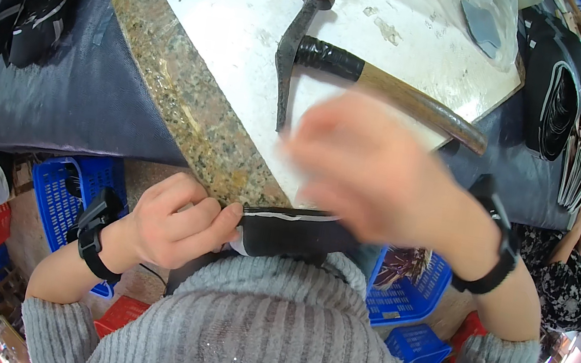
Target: Hammering and shaping shoe upper components on a stone block at a workshop table.
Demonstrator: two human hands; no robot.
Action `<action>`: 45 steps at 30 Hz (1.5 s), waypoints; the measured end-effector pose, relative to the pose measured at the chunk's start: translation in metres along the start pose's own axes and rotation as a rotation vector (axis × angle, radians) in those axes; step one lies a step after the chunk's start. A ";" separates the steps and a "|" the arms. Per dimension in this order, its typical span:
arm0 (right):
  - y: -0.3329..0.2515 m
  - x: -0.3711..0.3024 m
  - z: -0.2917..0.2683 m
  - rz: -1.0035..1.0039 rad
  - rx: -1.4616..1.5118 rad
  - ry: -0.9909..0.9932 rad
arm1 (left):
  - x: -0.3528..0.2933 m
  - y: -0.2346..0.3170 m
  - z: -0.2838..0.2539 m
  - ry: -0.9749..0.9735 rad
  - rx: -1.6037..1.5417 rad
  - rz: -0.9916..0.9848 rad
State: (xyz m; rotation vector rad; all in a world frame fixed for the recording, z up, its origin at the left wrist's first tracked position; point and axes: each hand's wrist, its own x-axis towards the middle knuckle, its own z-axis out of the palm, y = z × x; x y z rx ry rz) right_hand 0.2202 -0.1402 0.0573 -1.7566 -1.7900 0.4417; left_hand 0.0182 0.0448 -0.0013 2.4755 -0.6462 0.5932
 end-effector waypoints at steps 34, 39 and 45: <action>-0.037 -0.030 0.035 0.583 0.095 0.187 | 0.071 0.037 -0.017 -0.482 0.222 -0.101; -0.034 -0.032 0.038 0.537 0.084 0.207 | 0.083 0.054 -0.014 -0.660 0.396 -0.077; -0.035 -0.032 0.036 0.544 0.056 0.177 | 0.075 0.038 -0.008 -0.529 0.328 -0.061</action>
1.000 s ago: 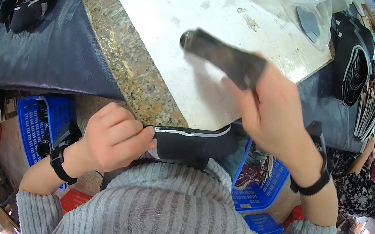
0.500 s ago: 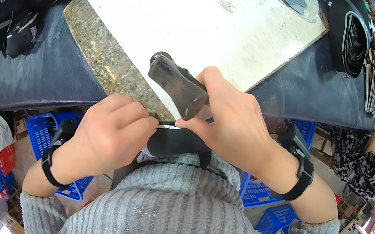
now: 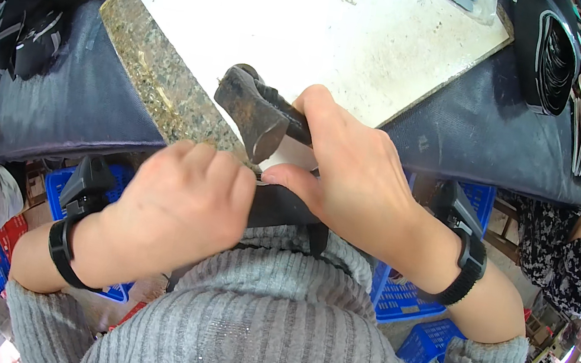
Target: Hammering and shaping shoe upper components on a stone block at a workshop table.
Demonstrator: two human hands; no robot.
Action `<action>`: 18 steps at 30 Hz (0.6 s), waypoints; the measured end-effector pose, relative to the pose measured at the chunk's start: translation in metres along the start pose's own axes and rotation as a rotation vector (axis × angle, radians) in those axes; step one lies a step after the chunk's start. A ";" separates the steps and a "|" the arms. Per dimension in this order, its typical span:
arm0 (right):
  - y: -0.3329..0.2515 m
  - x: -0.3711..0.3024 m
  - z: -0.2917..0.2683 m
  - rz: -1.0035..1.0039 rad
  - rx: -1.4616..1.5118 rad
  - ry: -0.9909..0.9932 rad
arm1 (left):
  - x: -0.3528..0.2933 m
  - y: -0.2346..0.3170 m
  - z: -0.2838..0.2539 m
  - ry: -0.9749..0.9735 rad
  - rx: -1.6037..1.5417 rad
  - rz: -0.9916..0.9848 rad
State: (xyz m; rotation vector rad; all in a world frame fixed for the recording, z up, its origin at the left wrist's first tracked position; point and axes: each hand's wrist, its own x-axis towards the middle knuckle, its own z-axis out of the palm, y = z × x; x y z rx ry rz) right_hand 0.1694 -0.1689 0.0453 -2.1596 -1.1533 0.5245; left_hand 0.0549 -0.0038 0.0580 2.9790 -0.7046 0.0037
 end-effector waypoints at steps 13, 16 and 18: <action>-0.002 0.002 -0.001 0.057 0.006 -0.029 | -0.002 0.001 -0.003 0.018 0.013 0.026; -0.002 0.002 -0.001 0.064 0.011 -0.020 | 0.000 0.003 -0.002 -0.010 0.125 0.031; -0.004 0.001 -0.002 0.080 0.028 -0.023 | -0.003 -0.006 0.009 0.102 -0.001 0.034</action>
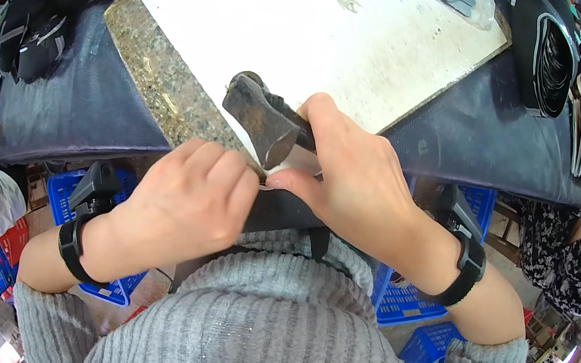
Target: Hammering and shaping shoe upper components on a stone block at a workshop table.
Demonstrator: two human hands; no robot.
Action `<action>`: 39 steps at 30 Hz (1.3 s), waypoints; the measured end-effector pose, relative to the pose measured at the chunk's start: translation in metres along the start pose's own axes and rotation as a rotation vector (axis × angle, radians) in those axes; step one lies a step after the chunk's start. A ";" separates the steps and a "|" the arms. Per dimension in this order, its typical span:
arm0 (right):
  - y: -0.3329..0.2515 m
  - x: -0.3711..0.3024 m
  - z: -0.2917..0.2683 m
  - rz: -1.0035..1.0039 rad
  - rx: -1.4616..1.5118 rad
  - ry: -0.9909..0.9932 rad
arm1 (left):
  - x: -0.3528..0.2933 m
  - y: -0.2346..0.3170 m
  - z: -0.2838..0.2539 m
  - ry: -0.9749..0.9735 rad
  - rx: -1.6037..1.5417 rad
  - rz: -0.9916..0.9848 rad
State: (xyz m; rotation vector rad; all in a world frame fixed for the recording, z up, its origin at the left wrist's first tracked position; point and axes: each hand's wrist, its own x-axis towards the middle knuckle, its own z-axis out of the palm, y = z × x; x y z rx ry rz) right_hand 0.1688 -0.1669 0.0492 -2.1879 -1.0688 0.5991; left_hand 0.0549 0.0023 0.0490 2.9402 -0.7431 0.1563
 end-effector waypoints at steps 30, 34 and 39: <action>0.004 -0.002 0.003 0.008 0.063 0.024 | -0.028 -0.015 0.015 0.208 -0.363 0.051; 0.000 -0.002 0.002 0.104 0.077 -0.016 | -0.035 -0.004 0.016 0.293 -0.228 0.007; -0.003 -0.006 -0.010 -0.117 0.033 0.022 | -0.035 0.007 0.035 0.484 -0.151 -0.028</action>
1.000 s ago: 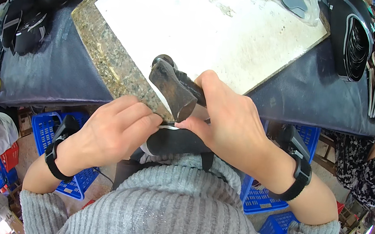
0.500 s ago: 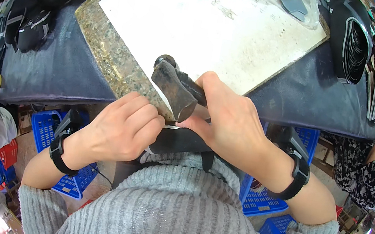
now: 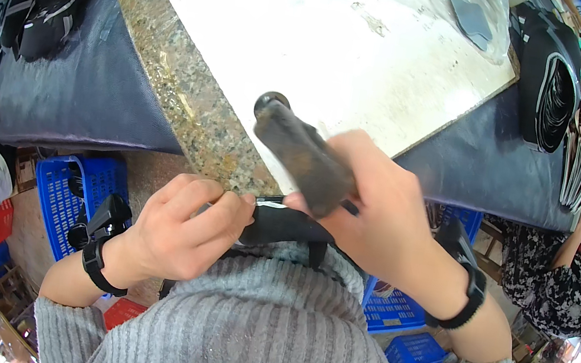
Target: Hammering and shaping shoe upper components on a stone block at a workshop table.
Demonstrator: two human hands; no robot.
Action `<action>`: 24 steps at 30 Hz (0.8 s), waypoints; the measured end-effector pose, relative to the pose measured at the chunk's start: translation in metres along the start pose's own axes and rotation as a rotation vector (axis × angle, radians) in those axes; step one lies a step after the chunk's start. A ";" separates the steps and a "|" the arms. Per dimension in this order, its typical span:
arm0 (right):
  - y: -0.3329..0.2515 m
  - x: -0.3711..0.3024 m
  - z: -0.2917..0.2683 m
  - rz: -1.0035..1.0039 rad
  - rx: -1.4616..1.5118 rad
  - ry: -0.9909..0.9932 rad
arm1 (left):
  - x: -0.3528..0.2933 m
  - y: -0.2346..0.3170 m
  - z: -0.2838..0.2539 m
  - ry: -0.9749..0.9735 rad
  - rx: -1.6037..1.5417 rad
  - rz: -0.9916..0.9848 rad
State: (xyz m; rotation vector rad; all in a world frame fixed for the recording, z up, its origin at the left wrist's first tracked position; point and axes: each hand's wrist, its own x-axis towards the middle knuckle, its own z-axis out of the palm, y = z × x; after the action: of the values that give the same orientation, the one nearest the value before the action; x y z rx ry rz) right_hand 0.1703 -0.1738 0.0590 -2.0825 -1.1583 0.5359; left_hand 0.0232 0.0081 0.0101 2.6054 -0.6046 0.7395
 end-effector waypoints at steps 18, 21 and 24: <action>-0.024 -0.026 -0.026 0.039 -0.260 -0.260 | -0.002 0.000 0.005 0.111 -0.081 -0.051; -0.031 -0.024 -0.028 0.050 -0.314 -0.289 | -0.003 0.002 -0.002 0.029 -0.090 -0.064; -0.033 -0.020 -0.025 0.046 -0.401 -0.347 | 0.001 0.001 -0.002 0.095 -0.101 -0.194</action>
State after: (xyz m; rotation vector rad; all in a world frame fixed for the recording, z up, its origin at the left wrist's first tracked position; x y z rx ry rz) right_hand 0.1568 -0.1884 0.1002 -2.4241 -1.5192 0.7610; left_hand 0.0228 0.0076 0.0128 2.4763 -0.3459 0.7449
